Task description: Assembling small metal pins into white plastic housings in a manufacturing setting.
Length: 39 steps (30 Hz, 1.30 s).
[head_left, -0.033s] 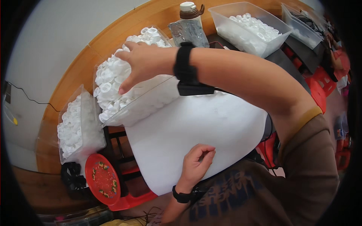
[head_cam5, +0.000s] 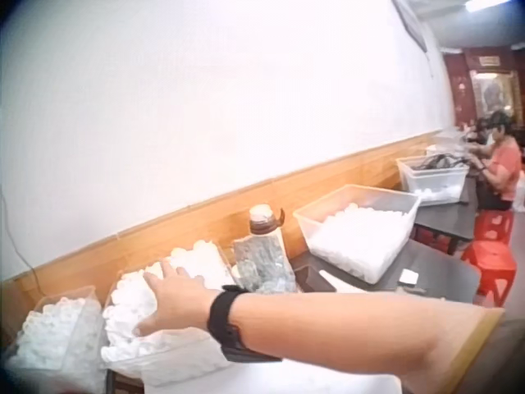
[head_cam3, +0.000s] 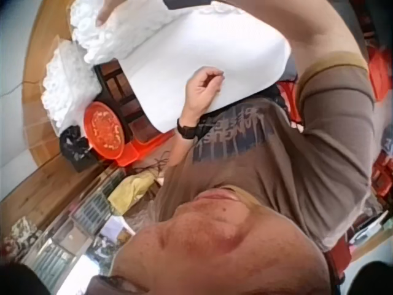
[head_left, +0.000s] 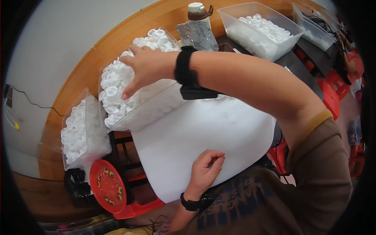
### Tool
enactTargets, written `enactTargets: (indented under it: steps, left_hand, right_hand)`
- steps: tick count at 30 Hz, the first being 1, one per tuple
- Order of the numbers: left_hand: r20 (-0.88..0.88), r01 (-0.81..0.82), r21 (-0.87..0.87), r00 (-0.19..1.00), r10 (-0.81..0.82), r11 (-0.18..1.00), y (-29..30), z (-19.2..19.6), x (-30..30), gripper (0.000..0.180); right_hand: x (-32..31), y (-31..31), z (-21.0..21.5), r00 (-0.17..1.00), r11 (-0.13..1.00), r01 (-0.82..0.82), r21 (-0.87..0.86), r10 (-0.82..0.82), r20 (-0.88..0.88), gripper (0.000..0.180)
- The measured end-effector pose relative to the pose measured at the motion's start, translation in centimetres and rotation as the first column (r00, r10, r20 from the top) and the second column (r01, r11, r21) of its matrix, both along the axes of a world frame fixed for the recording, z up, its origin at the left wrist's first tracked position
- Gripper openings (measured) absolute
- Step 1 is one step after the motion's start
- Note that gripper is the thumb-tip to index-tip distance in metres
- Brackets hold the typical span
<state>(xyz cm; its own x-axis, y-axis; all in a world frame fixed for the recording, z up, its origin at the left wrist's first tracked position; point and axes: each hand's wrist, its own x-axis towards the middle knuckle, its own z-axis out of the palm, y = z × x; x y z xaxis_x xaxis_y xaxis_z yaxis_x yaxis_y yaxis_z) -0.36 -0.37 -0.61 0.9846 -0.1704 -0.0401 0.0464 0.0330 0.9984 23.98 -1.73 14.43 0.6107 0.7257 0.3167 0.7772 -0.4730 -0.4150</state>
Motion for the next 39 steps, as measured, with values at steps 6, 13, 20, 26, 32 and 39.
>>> enactTargets:
  steps: [6,13,20,26,32,39]
  left_hand:
    - [0.027,0.011,0.013,1.0,-0.011,1.0,0.2,-0.2,0.0,0.011]
    - [0.015,0.027,0.019,1.0,-0.027,0.999,0.2,0.4,-0.2,0.011]
    - [0.048,0.031,0.05,0.998,-0.033,0.998,0.1,0.9,0.2,0.009]
    - [0.096,0.028,0.123,0.995,-0.04,0.992,0.2,1.1,0.3,0.009]
    - [0.065,0.02,0.084,0.998,-0.026,0.996,0.1,0.9,0.1,0.009]
    - [0.041,0.016,0.073,0.999,-0.019,0.997,-0.1,0.5,0.0,0.009]
  right_hand:
    - [-0.2,3.4,-0.1,0.998,0.963,0.058,-0.264,-0.051,0.033,0.086]
    - [-0.1,2.1,-0.6,0.996,0.968,0.087,-0.236,-0.089,0.001,0.061]
    - [0.0,2.1,-2.2,0.982,0.97,0.187,-0.154,-0.185,0.023,0.055]
    - [0.1,2.1,-2.1,0.981,0.977,0.196,-0.084,-0.194,0.026,0.039]
    - [1.9,1.4,-3.2,0.987,0.98,0.155,0.122,-0.149,-0.058,0.033]
    - [2.6,0.4,-2.2,0.991,0.91,0.133,0.392,-0.112,-0.076,0.05]
